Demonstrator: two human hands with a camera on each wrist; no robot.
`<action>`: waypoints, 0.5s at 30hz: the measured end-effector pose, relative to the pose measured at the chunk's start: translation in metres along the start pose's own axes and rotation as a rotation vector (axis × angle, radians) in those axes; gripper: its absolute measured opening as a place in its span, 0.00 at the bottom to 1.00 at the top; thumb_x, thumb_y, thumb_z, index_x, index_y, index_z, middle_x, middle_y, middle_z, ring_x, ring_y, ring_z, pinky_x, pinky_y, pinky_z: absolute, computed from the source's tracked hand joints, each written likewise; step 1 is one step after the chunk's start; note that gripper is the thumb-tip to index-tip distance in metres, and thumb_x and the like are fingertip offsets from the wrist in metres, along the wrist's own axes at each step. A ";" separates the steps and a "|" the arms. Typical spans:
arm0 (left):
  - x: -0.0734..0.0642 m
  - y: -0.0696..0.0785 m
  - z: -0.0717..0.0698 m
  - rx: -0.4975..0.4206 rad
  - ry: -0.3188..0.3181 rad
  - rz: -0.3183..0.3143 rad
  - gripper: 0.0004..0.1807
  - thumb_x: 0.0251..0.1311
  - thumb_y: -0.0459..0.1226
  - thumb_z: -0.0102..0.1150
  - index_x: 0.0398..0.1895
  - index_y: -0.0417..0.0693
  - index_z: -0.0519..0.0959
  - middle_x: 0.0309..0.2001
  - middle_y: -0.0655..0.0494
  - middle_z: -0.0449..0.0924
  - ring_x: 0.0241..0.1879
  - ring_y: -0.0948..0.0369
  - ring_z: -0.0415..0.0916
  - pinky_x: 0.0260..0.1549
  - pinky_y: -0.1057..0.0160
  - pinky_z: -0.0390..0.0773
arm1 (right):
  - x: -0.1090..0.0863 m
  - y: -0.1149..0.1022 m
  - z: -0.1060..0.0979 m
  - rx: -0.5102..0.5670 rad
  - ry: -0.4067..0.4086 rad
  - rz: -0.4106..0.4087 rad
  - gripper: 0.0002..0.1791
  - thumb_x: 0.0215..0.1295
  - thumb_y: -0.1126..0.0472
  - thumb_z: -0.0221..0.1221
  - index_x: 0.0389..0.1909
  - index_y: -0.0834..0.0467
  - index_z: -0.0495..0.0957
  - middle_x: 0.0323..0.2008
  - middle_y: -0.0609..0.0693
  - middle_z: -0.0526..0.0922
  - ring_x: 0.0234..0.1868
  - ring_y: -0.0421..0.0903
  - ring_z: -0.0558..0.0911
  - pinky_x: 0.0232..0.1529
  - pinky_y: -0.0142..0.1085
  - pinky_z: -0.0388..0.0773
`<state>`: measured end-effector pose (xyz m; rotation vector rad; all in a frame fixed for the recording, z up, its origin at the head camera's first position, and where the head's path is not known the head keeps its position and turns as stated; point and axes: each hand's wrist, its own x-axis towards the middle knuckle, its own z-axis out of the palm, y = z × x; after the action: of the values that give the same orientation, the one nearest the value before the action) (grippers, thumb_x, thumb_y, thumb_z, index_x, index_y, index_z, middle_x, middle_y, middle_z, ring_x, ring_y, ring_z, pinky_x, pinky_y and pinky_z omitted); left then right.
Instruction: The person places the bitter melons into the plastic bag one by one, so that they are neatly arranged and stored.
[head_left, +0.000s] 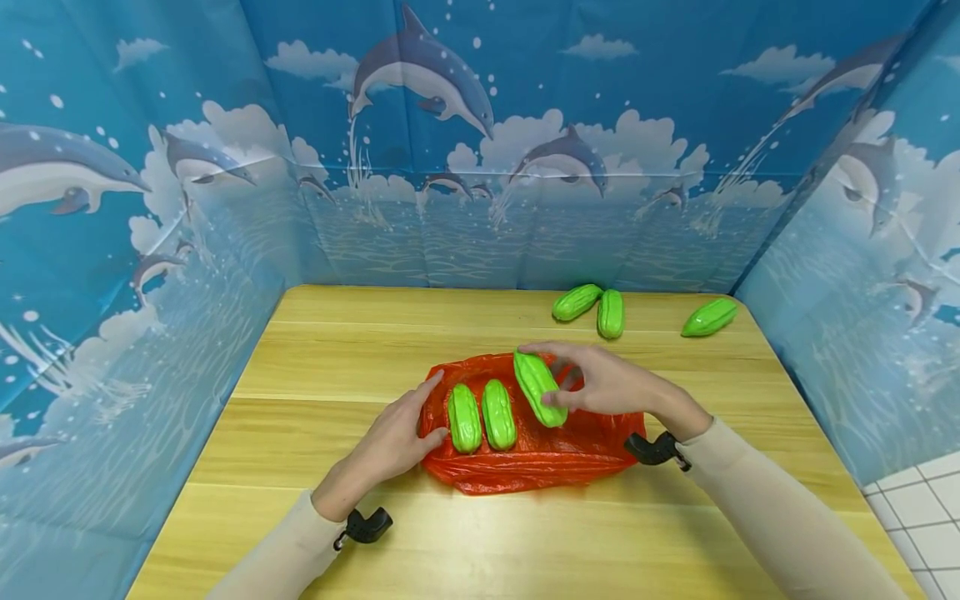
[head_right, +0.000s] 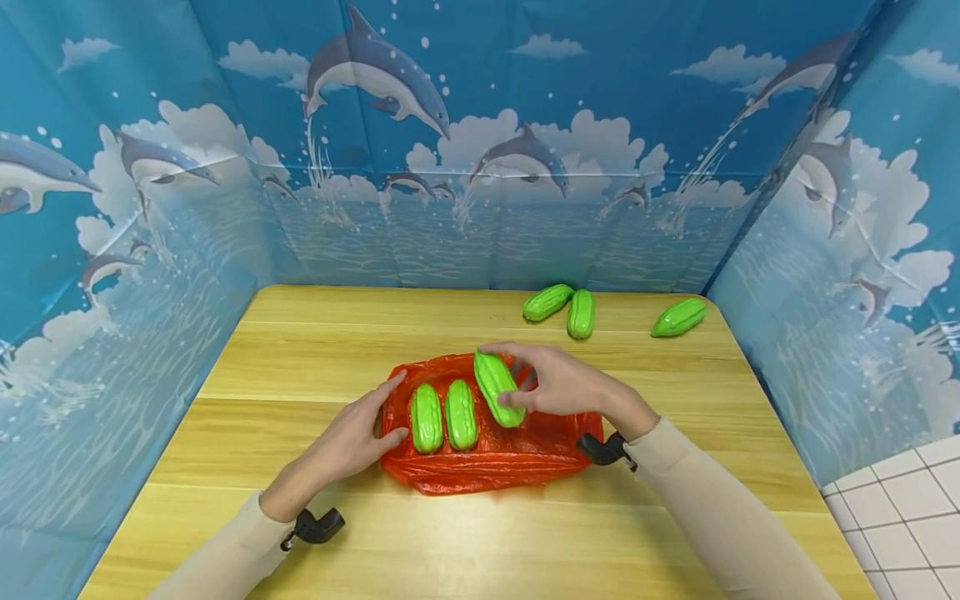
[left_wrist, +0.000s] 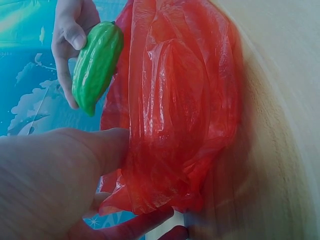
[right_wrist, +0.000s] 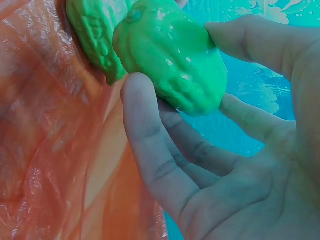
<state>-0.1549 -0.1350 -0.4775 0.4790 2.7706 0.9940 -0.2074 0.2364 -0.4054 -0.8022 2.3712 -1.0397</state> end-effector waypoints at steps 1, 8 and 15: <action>0.000 0.000 0.000 -0.001 -0.001 -0.001 0.51 0.77 0.39 0.75 0.97 0.51 0.58 0.86 0.35 0.74 0.84 0.31 0.72 0.83 0.26 0.73 | 0.000 0.001 0.001 -0.005 -0.002 -0.004 0.45 0.82 0.54 0.73 0.93 0.47 0.65 0.75 0.59 0.84 0.53 0.47 0.93 0.47 0.41 0.93; 0.000 0.000 -0.001 -0.004 -0.005 -0.001 0.51 0.77 0.39 0.75 0.97 0.51 0.58 0.86 0.35 0.74 0.84 0.31 0.73 0.82 0.26 0.73 | 0.000 0.003 0.004 -0.027 -0.025 0.011 0.44 0.83 0.53 0.72 0.94 0.46 0.64 0.64 0.54 0.89 0.52 0.46 0.91 0.49 0.42 0.91; 0.001 -0.001 0.000 -0.005 -0.008 0.004 0.51 0.77 0.39 0.74 0.97 0.51 0.59 0.86 0.36 0.74 0.84 0.30 0.72 0.83 0.26 0.72 | 0.001 0.005 0.009 -0.018 -0.034 0.027 0.45 0.82 0.53 0.73 0.93 0.43 0.64 0.67 0.53 0.88 0.53 0.46 0.91 0.52 0.44 0.91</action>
<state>-0.1560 -0.1358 -0.4782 0.4876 2.7606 0.9973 -0.2049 0.2338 -0.4146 -0.7864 2.3601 -0.9875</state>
